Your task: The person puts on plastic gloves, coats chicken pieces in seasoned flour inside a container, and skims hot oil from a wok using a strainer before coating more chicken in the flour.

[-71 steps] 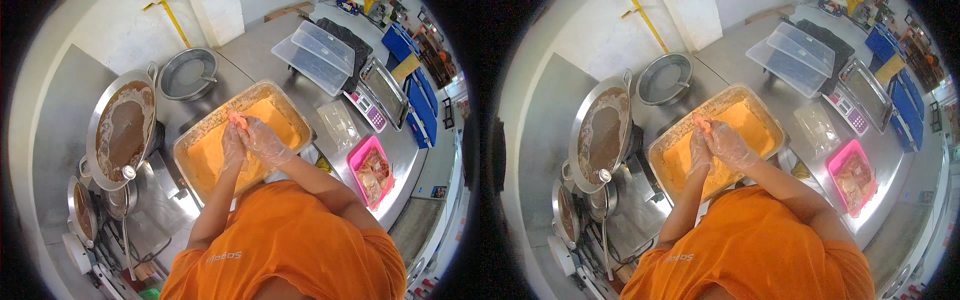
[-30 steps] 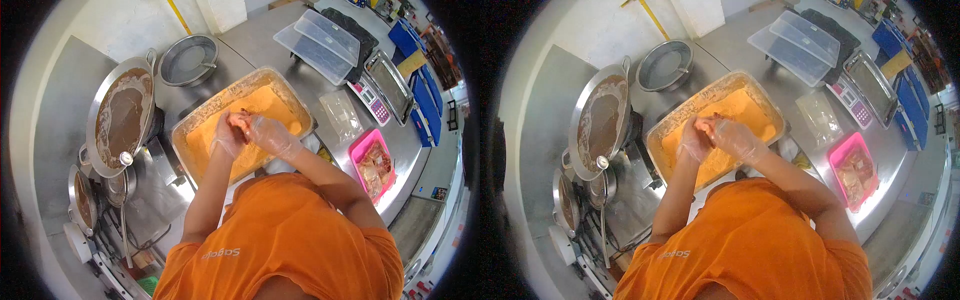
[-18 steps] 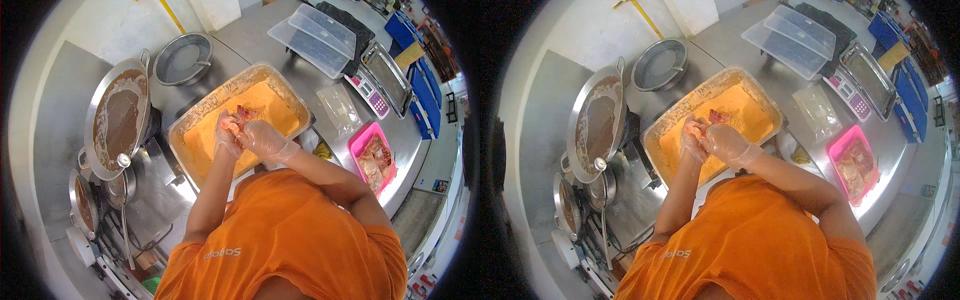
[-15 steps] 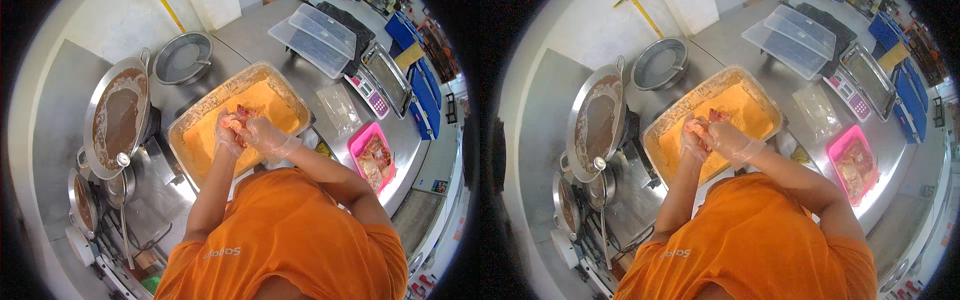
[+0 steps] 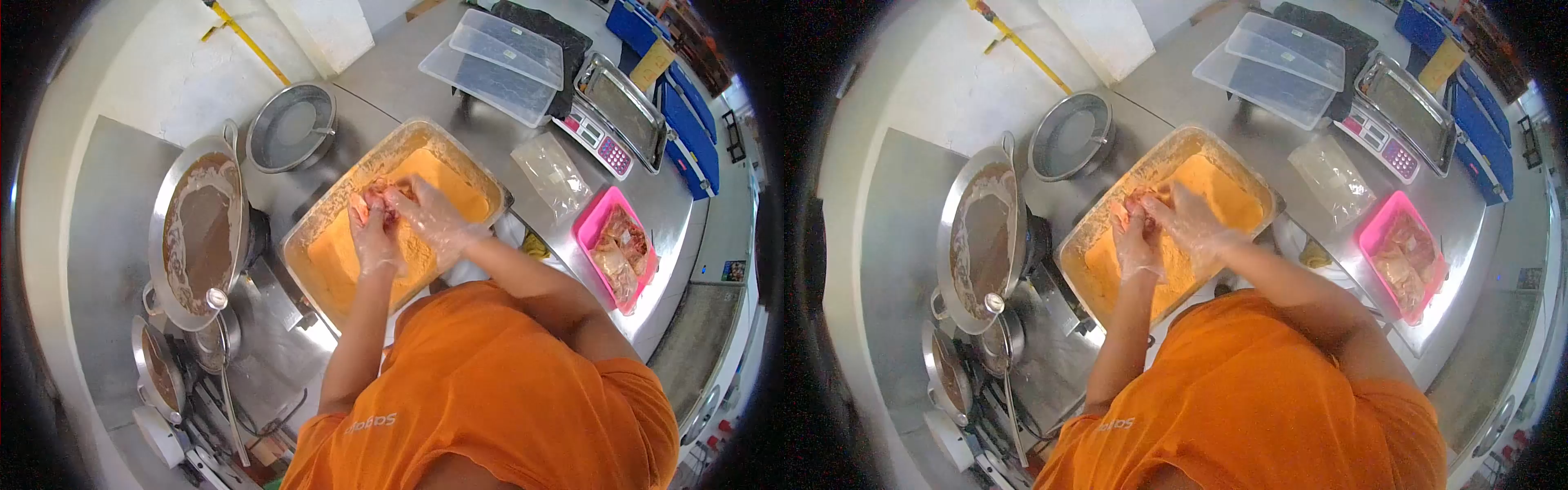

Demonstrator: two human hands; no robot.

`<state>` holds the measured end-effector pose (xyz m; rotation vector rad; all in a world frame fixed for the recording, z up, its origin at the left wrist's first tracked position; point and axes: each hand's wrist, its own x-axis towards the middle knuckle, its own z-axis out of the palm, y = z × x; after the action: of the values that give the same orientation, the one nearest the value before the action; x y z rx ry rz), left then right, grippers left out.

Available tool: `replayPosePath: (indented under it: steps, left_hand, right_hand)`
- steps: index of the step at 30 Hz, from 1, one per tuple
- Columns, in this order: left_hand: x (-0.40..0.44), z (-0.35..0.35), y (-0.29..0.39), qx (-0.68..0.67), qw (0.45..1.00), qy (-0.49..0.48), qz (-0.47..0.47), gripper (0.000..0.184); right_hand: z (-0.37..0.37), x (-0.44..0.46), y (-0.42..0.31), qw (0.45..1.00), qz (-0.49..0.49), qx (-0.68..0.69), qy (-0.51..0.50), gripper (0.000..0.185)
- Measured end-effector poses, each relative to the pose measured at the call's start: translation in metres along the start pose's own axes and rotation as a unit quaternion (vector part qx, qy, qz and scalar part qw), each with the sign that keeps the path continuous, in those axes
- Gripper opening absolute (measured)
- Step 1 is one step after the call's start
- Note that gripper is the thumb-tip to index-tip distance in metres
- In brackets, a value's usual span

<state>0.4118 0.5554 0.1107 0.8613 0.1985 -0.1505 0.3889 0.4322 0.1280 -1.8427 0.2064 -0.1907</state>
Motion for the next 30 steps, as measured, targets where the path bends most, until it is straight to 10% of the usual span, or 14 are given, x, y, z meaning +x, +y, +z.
replayPosePath:
  steps: [7, 13, 19, 22, 30]
  left_hand:
    - [-0.005, 0.001, 0.007, 0.166, 0.986, -0.027, -0.009, 0.035]
    - [0.033, 0.000, 0.032, 0.490, 0.867, -0.010, -0.085, 0.040]
    - [-0.015, 0.057, 0.040, 0.347, 0.925, 0.079, -0.133, 0.045]
    - [-0.008, 0.033, 0.008, 0.410, 0.912, 0.029, -0.003, 0.043]
    - [0.001, 0.030, 0.004, 0.129, 0.972, 0.034, -0.193, 0.042]
  right_hand:
    - [0.003, 0.001, 0.014, 0.997, -0.006, 0.057, 0.051, 0.029]
    - [-0.010, 0.004, -0.009, 0.956, -0.250, -0.144, -0.051, 0.026]
    - [0.006, 0.004, -0.014, 0.941, -0.181, -0.286, 0.011, 0.035]
    - [-0.002, 0.012, -0.040, 0.988, 0.153, -0.028, -0.025, 0.044]
    - [0.004, 0.014, -0.023, 0.997, -0.041, 0.016, 0.067, 0.052]
